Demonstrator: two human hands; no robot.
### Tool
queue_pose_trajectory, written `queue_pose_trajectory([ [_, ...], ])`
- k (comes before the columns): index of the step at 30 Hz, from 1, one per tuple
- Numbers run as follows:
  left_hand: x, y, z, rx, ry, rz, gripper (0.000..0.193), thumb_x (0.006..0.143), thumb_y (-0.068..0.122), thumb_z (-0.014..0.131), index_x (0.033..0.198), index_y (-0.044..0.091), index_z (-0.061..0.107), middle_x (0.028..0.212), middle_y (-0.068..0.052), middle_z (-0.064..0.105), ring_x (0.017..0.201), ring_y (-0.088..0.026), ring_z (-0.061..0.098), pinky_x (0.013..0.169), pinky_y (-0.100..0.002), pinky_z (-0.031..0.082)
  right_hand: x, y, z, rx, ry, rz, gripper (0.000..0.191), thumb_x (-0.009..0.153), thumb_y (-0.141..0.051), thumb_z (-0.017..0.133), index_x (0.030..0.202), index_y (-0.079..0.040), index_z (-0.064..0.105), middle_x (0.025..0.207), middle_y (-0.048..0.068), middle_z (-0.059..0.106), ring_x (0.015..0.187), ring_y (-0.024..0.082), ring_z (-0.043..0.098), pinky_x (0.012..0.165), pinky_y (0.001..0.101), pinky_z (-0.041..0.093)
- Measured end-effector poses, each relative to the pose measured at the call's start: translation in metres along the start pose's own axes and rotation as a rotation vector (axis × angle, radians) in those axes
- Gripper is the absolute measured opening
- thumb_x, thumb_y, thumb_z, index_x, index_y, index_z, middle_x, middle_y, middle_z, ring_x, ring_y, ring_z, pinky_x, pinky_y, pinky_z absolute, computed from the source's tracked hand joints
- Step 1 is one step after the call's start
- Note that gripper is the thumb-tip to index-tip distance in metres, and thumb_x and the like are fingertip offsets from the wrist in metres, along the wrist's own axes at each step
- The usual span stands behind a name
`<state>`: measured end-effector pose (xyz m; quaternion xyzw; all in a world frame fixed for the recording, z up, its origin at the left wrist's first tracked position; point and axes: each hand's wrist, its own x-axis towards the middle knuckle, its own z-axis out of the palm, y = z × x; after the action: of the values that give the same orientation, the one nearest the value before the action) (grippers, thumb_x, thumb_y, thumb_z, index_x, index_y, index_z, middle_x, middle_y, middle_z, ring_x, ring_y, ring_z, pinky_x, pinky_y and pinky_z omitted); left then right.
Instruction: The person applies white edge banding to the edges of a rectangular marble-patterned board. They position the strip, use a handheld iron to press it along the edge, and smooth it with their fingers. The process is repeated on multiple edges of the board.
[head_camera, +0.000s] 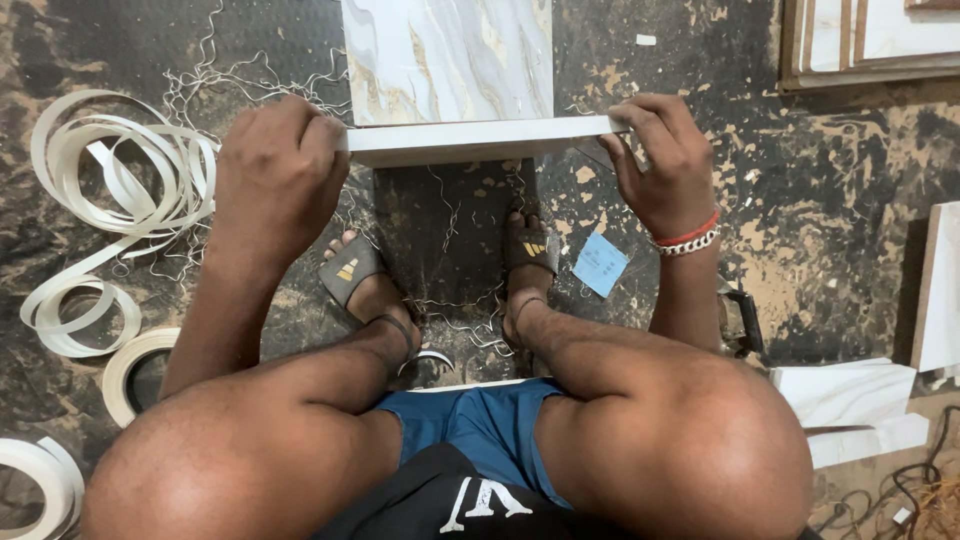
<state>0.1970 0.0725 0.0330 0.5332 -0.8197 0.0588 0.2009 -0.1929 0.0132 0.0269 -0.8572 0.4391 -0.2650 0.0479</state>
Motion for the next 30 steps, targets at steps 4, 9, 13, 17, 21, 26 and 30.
queue_pose_trajectory([
  [4,-0.001,0.002,0.002,-0.026,0.031,-0.035,0.013,0.093,0.009,0.072,0.1,-0.001,0.072,0.085,-0.013,0.064,0.075,-0.024,0.06,0.068,-0.037,0.049,-0.002,0.004,0.005,-0.023,0.014,-0.04,0.024,0.1,-0.006,0.082,0.118,0.001,0.069,0.119,0.016,0.068,0.103,0.027,0.073,0.09,0.0344,0.063],
  [9,-0.004,-0.002,0.009,0.027,-0.017,-0.032,0.008,0.102,0.007,0.07,0.096,0.002,0.071,0.086,-0.01,0.062,0.077,-0.021,0.058,0.072,-0.035,0.049,-0.003,0.006,0.008,-0.039,0.016,-0.033,0.022,0.098,-0.008,0.083,0.115,0.0,0.069,0.118,0.015,0.069,0.102,0.025,0.073,0.09,0.0343,0.064],
  [13,-0.006,-0.004,0.011,0.048,-0.024,-0.002,0.011,0.1,0.005,0.067,0.09,0.001,0.069,0.082,-0.009,0.062,0.077,-0.02,0.058,0.075,-0.035,0.048,0.0,0.011,0.008,-0.03,-0.007,-0.019,0.022,0.097,-0.009,0.083,0.113,-0.003,0.069,0.117,0.014,0.07,0.103,0.023,0.072,0.09,0.0347,0.063],
  [17,-0.007,-0.003,0.007,0.057,-0.021,0.02,0.006,0.094,0.006,0.067,0.089,0.003,0.067,0.084,-0.009,0.061,0.077,-0.021,0.059,0.073,-0.037,0.046,0.005,0.019,0.007,0.118,-0.057,0.022,0.026,0.094,-0.011,0.085,0.109,-0.003,0.066,0.118,0.013,0.072,0.104,0.023,0.072,0.089,0.0339,0.062],
  [21,-0.007,-0.002,0.002,0.05,0.031,0.029,0.006,0.096,0.006,0.068,0.091,0.004,0.067,0.085,-0.007,0.06,0.079,-0.021,0.059,0.075,-0.036,0.046,0.008,0.016,0.006,0.136,-0.05,0.027,0.027,0.094,-0.01,0.085,0.111,-0.003,0.066,0.12,0.013,0.072,0.106,0.023,0.072,0.089,0.0343,0.062],
  [26,-0.009,-0.002,0.003,0.062,0.06,0.029,0.004,0.097,0.007,0.069,0.095,0.004,0.068,0.088,-0.007,0.061,0.08,-0.021,0.06,0.073,-0.036,0.046,0.01,0.009,0.003,0.109,-0.079,0.049,0.029,0.094,-0.013,0.087,0.112,-0.004,0.067,0.122,0.012,0.073,0.107,0.023,0.073,0.089,0.0345,0.062],
  [30,-0.013,-0.004,0.008,0.04,0.062,0.028,0.005,0.097,0.006,0.069,0.093,0.004,0.068,0.086,-0.007,0.06,0.081,-0.021,0.06,0.074,-0.036,0.047,0.014,0.025,-0.002,0.29,-0.01,-0.061,0.07,0.088,-0.041,0.081,0.131,0.006,0.053,0.122,0.019,0.065,0.108,0.03,0.068,0.088,0.0388,0.06],
])
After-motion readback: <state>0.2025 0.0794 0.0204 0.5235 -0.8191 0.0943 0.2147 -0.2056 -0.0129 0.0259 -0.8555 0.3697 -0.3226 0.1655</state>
